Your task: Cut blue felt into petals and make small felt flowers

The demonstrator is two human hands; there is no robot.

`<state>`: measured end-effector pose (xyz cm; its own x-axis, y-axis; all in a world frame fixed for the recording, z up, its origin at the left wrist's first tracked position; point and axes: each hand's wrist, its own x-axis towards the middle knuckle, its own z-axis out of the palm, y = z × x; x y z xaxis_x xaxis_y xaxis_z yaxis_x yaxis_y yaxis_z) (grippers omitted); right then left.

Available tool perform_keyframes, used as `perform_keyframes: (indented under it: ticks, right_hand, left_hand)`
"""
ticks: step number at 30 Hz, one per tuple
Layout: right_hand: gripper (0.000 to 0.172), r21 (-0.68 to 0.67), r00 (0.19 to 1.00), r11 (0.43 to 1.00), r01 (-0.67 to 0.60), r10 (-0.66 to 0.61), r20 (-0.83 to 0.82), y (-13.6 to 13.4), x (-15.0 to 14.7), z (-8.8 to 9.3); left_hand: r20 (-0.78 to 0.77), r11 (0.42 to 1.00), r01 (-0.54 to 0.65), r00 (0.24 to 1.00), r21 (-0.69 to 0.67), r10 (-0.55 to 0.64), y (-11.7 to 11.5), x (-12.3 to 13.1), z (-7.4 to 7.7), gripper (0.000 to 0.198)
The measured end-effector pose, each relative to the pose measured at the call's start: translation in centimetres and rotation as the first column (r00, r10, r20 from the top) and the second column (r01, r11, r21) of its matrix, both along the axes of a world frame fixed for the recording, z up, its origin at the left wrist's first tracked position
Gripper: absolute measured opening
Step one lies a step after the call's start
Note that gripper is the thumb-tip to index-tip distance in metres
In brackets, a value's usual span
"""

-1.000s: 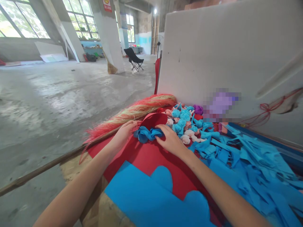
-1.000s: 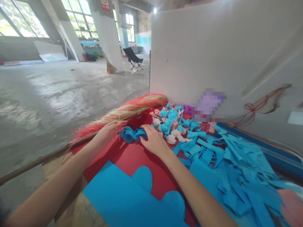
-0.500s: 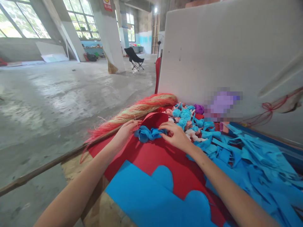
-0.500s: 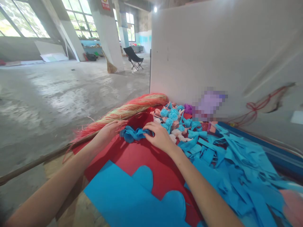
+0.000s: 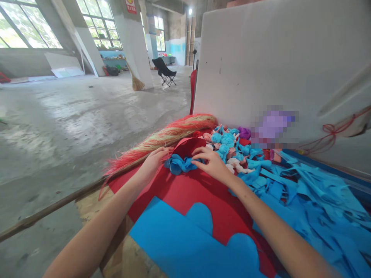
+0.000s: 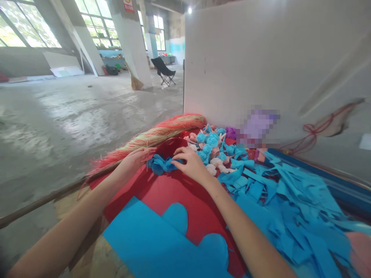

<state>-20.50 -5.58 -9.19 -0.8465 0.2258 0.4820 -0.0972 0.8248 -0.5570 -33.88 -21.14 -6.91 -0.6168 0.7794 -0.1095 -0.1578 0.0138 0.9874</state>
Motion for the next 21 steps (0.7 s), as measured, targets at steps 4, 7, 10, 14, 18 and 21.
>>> perform_keyframes:
  ticks: [4,7,10,14,18,21]
  right_hand:
    - [0.006,-0.050,1.000,0.999,0.003,-0.003,-0.002,0.0,0.0,0.0]
    - [0.009,-0.072,1.000,0.997,0.008,-0.009,-0.013,0.0,0.3,-0.3]
    - [0.020,-0.083,0.999,0.996,0.020,-0.023,-0.027,0.0,0.7,-0.6]
    - [0.023,-0.093,0.999,0.995,0.034,-0.037,-0.029,0.0,1.2,-0.6]
    - [0.020,-0.099,0.999,0.994,0.045,-0.046,-0.004,-0.1,1.9,-0.2]
    - [0.017,-0.103,0.997,0.993,0.064,-0.060,0.037,-0.4,2.7,0.2]
  left_hand:
    - [-0.025,1.000,0.010,1.000,-0.006,-0.010,0.0,0.0,-0.1,0.025]
    - [-0.056,1.000,0.017,0.998,-0.006,-0.018,0.0,-0.1,-0.4,0.027]
    - [-0.117,1.000,0.012,0.993,0.011,-0.010,0.0,-0.3,-0.8,0.026]
    - [-0.267,0.998,-0.026,0.963,0.062,0.042,-0.8,-0.4,0.1,0.013]
    - [-0.425,0.982,0.184,0.885,-0.051,-0.188,-2.2,1.4,1.8,0.018]
    - [-0.494,0.865,0.405,0.710,-0.296,-0.502,-2.9,3.5,1.2,0.012]
